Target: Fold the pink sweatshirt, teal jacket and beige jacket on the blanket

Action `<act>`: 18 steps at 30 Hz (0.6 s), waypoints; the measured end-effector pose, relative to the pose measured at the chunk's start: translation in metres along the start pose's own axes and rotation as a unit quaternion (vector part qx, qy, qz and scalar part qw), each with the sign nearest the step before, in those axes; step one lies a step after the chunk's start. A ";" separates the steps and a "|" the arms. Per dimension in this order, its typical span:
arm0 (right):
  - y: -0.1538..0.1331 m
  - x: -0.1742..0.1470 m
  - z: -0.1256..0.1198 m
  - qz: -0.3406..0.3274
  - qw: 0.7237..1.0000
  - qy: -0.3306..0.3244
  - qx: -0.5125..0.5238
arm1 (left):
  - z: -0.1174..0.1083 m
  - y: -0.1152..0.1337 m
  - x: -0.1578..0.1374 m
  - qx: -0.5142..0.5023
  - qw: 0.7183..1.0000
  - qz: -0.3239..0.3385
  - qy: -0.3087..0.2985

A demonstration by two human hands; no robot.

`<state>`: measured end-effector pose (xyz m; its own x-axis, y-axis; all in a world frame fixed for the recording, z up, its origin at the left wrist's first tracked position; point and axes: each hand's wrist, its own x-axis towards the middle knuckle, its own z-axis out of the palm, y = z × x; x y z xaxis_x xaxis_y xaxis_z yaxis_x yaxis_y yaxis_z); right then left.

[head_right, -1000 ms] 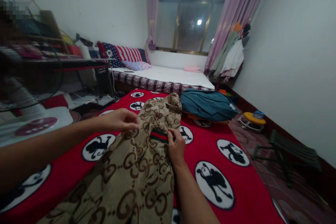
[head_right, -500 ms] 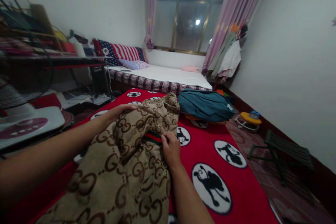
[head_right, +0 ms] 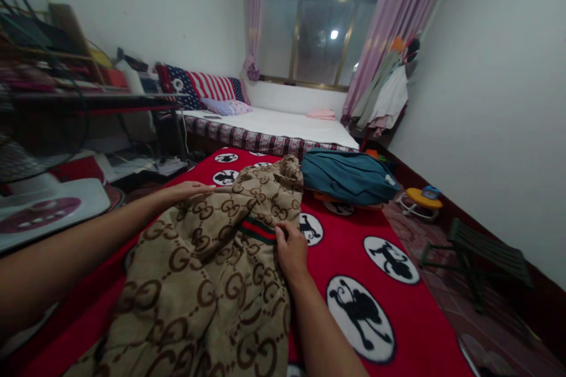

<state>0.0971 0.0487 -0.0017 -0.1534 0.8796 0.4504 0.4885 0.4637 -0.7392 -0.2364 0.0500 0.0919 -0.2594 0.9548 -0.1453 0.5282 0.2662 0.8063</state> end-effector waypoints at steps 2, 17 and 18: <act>0.002 0.013 0.000 0.035 0.999 -0.007 -0.023 | -0.004 -0.004 -0.008 0.047 0.998 -0.017 -0.031; -0.061 0.148 0.054 -0.051 0.950 -0.202 -0.234 | -0.030 -0.018 -0.086 -0.089 0.970 -0.028 -0.224; -0.060 0.149 0.057 -0.044 0.942 -0.219 -0.250 | -0.035 -0.023 -0.087 -0.093 0.968 -0.042 -0.228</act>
<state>-0.0041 0.1578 0.0809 -0.4983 0.8508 0.1669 0.7847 0.5244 -0.3304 -0.2544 -0.0441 0.1056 0.1112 0.9017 -0.4178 0.3545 0.3567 0.8643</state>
